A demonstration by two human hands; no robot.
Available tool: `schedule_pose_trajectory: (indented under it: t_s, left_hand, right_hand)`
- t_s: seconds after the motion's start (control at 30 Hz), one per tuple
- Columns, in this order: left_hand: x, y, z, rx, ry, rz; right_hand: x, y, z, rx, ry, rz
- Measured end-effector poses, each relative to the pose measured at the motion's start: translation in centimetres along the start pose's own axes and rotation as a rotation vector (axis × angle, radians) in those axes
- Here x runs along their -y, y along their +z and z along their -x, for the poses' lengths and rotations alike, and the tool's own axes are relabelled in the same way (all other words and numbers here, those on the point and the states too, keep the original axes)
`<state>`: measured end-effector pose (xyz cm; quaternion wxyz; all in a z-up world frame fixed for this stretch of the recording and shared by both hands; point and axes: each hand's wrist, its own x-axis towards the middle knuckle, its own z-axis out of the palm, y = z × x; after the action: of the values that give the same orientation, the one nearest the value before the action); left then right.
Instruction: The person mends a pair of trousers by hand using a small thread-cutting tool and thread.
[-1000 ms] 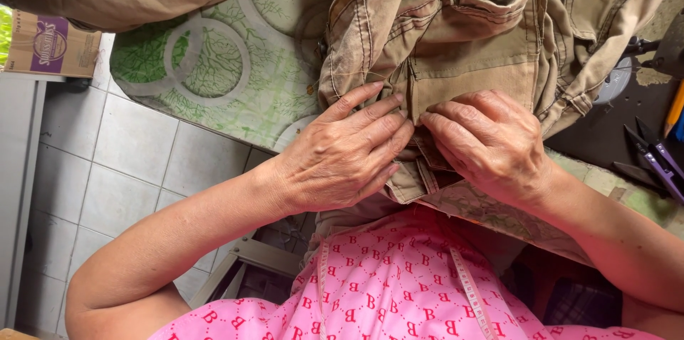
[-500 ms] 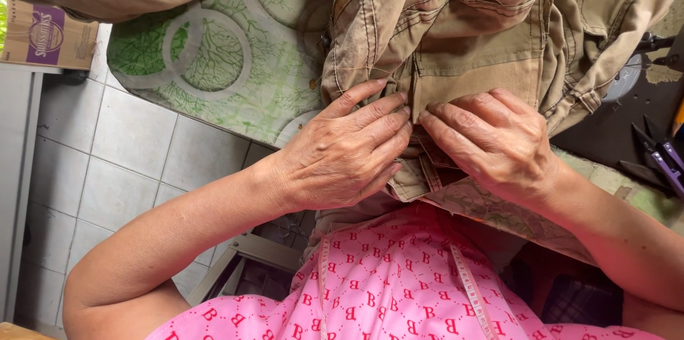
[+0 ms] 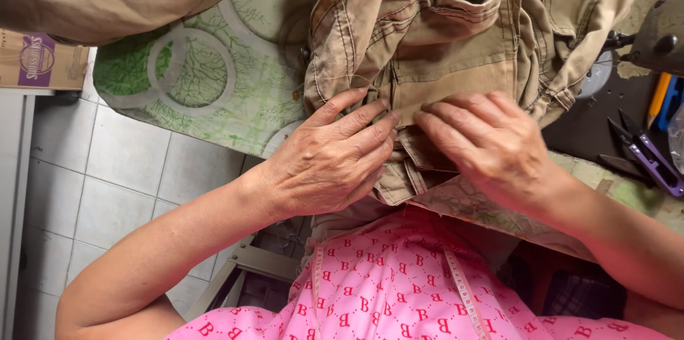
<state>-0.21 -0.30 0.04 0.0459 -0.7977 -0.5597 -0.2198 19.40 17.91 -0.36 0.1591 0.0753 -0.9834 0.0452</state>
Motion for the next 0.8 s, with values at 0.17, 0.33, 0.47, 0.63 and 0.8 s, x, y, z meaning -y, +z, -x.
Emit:
schedule_pose_trajectory:
  t_s: [0.17, 0.33, 0.47, 0.63, 0.8]
  left_hand:
    - [0.0, 0.0, -0.2, -0.003, 0.003, 0.008]
    - [-0.1, -0.3, -0.5, -0.006, 0.012, -0.009]
    - [-0.1, -0.4, -0.6, 0.027, 0.015, -0.025]
    - [-0.2, -0.3, -0.6, 0.051, 0.019, -0.04]
    - [-0.2, -0.3, -0.7, 0.063, 0.012, -0.046]
  right_hand:
    - [-1.7, -2.1, 3.5, 0.053, 0.08, 0.092]
    - [-2.4, -3.7, 5.0, 0.09, 0.174, -0.031]
    - [-3.1, -4.0, 5.4, 0.052, 0.219, -0.264]
    - [-3.7, -3.9, 6.0, 0.035, 0.334, -0.429]
    - [-3.7, -3.4, 6.4, 0.012, 0.287, -0.412]
